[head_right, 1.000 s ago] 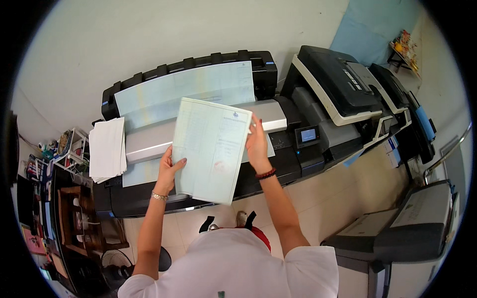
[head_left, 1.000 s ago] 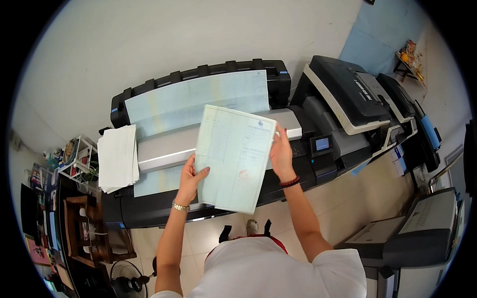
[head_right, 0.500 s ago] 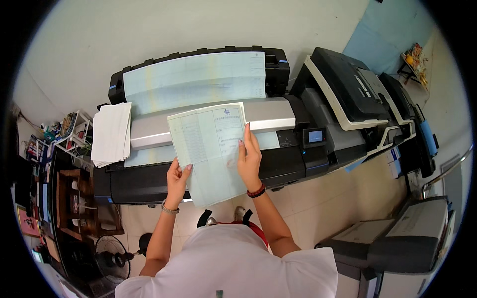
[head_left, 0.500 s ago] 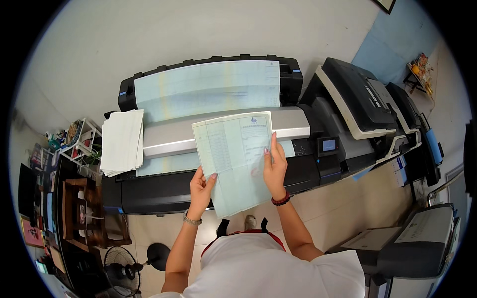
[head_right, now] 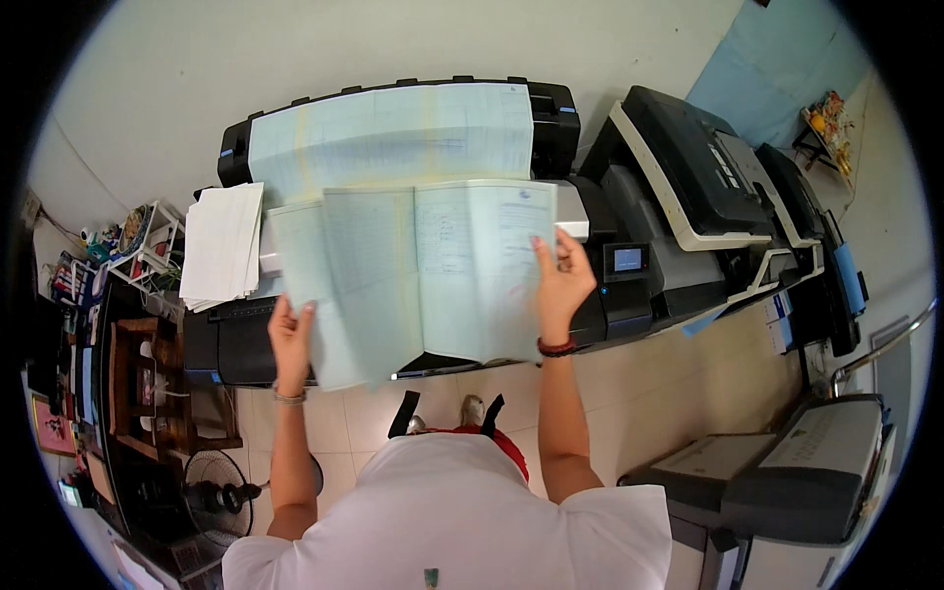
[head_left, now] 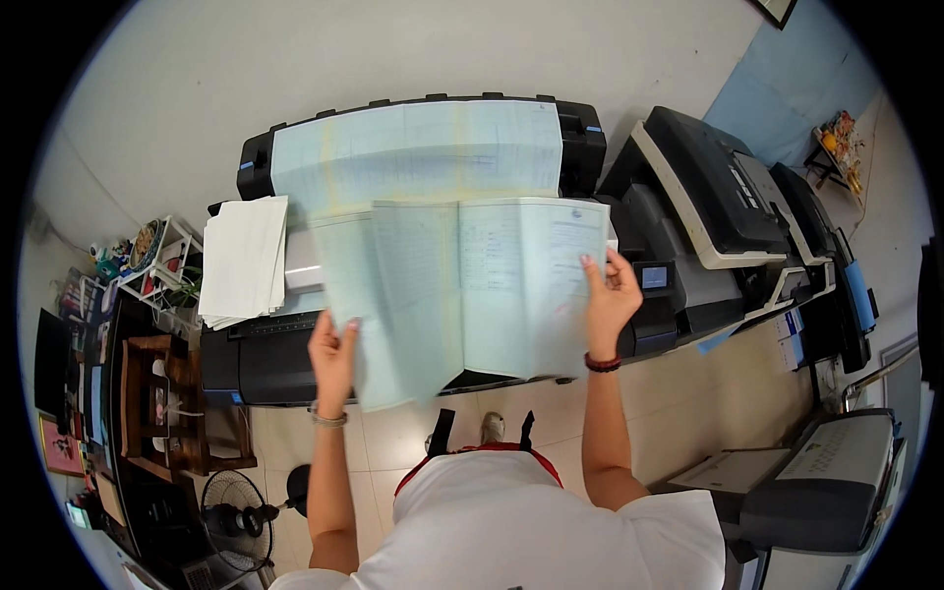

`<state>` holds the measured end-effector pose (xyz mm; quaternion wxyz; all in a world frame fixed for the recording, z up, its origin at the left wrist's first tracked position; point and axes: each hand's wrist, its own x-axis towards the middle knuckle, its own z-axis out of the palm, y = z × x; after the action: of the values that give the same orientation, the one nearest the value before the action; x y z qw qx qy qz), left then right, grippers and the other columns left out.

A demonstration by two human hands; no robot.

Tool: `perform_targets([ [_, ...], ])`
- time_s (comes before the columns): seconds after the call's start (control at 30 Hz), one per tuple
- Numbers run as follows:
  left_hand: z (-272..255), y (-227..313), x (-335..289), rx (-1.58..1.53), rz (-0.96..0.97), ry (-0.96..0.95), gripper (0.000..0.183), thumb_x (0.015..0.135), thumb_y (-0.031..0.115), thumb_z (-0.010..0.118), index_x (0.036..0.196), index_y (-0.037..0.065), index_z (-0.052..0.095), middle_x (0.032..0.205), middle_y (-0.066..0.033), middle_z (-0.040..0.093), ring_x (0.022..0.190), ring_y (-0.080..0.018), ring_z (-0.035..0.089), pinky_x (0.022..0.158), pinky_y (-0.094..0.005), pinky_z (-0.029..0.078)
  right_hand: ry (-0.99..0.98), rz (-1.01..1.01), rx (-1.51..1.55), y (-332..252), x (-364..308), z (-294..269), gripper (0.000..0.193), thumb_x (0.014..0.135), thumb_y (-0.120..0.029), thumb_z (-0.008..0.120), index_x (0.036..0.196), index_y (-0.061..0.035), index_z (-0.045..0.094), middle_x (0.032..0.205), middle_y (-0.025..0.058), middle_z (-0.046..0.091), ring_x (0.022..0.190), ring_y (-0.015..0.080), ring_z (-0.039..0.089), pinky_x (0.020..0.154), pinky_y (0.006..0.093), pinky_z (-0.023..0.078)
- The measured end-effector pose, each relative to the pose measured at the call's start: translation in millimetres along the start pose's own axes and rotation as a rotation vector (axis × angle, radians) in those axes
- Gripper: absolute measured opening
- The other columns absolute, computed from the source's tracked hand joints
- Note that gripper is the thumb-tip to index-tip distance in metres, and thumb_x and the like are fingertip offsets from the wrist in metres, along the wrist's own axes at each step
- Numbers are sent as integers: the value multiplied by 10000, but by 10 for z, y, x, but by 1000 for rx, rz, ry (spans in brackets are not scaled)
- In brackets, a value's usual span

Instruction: The person picks up a large printed paper sheet from a wide-format printer, folds it into several sections, and places the folded sheet onto a stack of similar papers on top of the printer.

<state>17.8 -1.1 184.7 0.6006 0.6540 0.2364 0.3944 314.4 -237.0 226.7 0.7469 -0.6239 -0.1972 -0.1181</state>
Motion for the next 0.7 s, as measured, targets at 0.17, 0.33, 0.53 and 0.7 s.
perform_targets([
  [0.17,-901,34,68,212,41,132,253,952,61,570,1193,-17,567,987,-1,652,827,-22,551,722,-178,443,65,-95,-187,131,380,-513,350,804,-9,753,1138,26,652,781,15,645,718,50,566,653,191,448],
  [0.33,-1753,-60,-25,320,-23,133,307,957,94,585,1238,-26,556,980,19,650,787,-3,516,686,-163,421,51,-125,-486,161,600,-818,344,794,-50,763,1119,4,663,656,-24,521,604,43,420,555,199,360],
  [0.53,-2170,-116,-183,333,-90,141,349,950,67,581,1284,-22,526,882,42,648,694,10,496,601,-153,399,-23,-58,-560,456,783,-1023,288,801,-69,757,1065,4,667,624,-24,495,579,51,402,536,212,347],
  [0.7,-2349,-147,-264,375,-114,180,383,927,59,622,1293,-12,533,781,70,612,615,27,421,530,-146,331,-54,-112,-447,792,865,-1051,211,814,-91,750,977,24,683,666,17,604,605,77,513,600,223,436],
])
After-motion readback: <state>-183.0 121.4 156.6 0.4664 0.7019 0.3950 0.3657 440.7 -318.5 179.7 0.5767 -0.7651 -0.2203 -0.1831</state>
